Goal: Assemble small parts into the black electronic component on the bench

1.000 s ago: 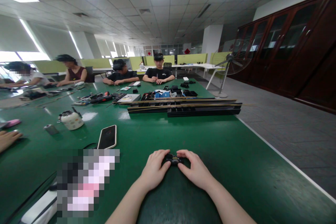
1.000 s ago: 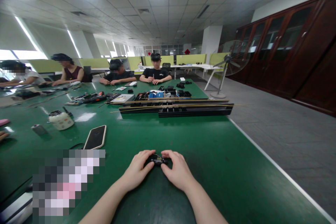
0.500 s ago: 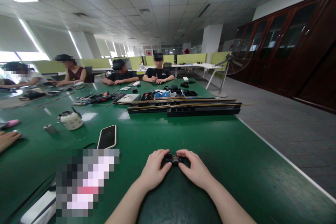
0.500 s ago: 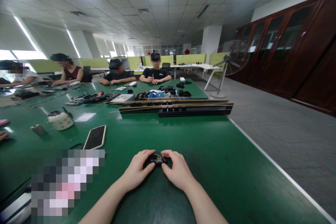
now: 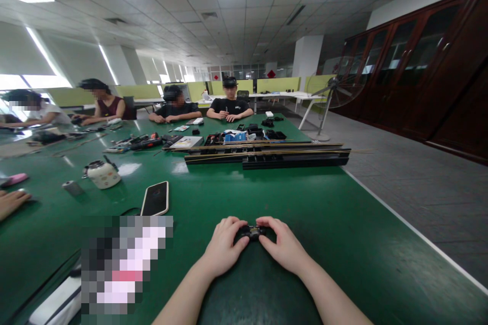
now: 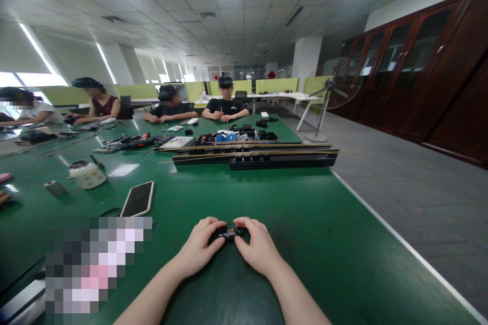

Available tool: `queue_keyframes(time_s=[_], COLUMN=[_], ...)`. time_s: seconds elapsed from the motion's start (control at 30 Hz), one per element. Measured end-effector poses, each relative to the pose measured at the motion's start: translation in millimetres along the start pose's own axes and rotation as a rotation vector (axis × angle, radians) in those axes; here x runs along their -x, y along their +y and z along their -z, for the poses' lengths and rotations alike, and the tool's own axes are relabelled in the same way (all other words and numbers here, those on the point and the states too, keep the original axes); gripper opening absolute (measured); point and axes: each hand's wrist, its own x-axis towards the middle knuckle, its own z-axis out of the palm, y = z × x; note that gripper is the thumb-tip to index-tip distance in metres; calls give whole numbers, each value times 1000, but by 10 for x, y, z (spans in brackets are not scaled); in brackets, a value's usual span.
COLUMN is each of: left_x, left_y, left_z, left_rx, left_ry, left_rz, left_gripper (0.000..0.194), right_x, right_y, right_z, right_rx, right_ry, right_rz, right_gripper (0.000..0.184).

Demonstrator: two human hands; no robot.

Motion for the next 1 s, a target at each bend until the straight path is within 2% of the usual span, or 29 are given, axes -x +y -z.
queue_keyframes(time_s=[1.0], left_x=[-16], left_y=[-45], left_z=[-16], left_rx=[25], left_ry=[-9], left_rz=[16], left_gripper=[31], right_x=[-14], right_y=[22], right_z=[2], right_rx=[-6], right_ry=[28], right_rz=[-4], right_gripper=[34])
